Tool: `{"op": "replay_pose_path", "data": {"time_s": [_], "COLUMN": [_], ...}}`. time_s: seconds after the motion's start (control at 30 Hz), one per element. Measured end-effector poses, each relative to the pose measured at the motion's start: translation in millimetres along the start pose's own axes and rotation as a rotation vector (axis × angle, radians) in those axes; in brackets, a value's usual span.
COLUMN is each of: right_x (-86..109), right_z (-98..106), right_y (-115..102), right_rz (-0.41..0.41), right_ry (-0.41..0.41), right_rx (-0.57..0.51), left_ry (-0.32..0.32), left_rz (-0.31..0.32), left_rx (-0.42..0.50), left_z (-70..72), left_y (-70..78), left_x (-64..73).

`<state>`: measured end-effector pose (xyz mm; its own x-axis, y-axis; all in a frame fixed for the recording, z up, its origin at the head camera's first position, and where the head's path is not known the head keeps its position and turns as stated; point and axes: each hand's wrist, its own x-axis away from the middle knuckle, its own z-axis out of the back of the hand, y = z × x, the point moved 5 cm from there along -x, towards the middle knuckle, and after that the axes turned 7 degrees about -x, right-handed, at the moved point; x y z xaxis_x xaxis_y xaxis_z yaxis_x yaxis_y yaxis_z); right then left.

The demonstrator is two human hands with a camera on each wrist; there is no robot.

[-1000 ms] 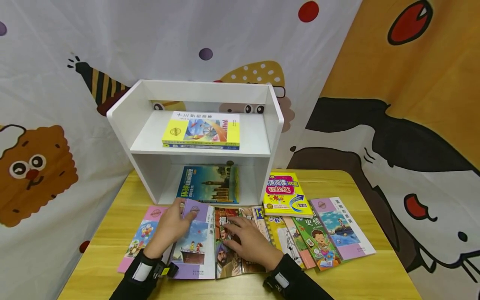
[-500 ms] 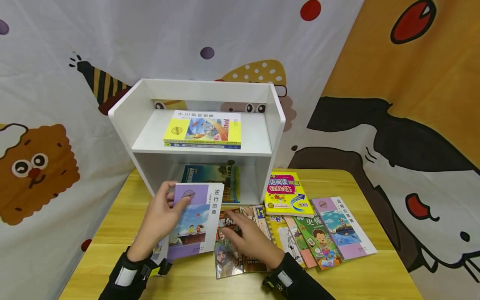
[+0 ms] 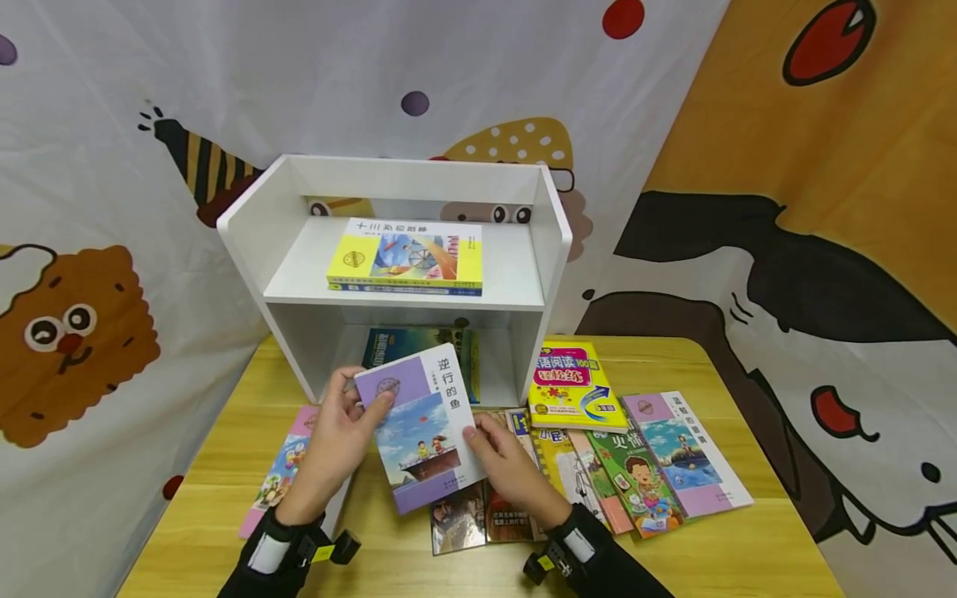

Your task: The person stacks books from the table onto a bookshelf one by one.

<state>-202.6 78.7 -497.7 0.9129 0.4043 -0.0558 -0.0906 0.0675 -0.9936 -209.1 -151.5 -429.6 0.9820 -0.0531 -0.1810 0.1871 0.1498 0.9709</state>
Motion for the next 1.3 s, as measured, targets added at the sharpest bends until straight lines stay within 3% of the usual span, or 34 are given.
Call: {"op": "replay_pose_path", "data": {"time_s": [0.17, 0.3, 0.53, 0.63, 0.73, 0.93, 1.1, 1.3], "right_x": [3.3, 3.6, 1.7, 0.0, -2.7, -6.5, -5.0, -5.4], "right_z": [9.3, 19.1, 34.5, 38.5, 41.0, 43.7, 45.1, 48.3], "right_y": [-16.1, -29.6, -57.5, -66.7, -71.7, -65.6, -51.8, -49.5], "right_rz": [0.043, 0.104, 0.15, 0.151, 0.138, 0.063, -0.014, 0.059], "right_ry": [0.031, 0.038, -0.05, -0.093, -0.125, -0.125, -0.096, -0.035], "right_rx": [0.017, 0.09, 0.176, 0.232, 0.257, 0.216, 0.19, 0.155], "left_ry": [-0.011, -0.057, -0.168, -0.245, -0.299, -0.272, -0.221, -0.177], "left_rz": [0.023, 0.028, -0.13, -0.188, -0.205, -0.211, -0.227, -0.216], "left_rx": [-0.039, -0.074, -0.292, -0.329, -0.33, -0.278, -0.279, -0.22], "left_z": [-0.1, 1.9, 2.2, -3.5, -9.4, -12.1, -11.0, -5.7], "left_y": [-12.6, -8.2, 22.7, 30.6, 32.8, 26.7, 10.7, -8.4], "left_x": [-0.9, 0.4, 5.9, 9.1, 12.7, 15.6, 14.7, 10.5]}}
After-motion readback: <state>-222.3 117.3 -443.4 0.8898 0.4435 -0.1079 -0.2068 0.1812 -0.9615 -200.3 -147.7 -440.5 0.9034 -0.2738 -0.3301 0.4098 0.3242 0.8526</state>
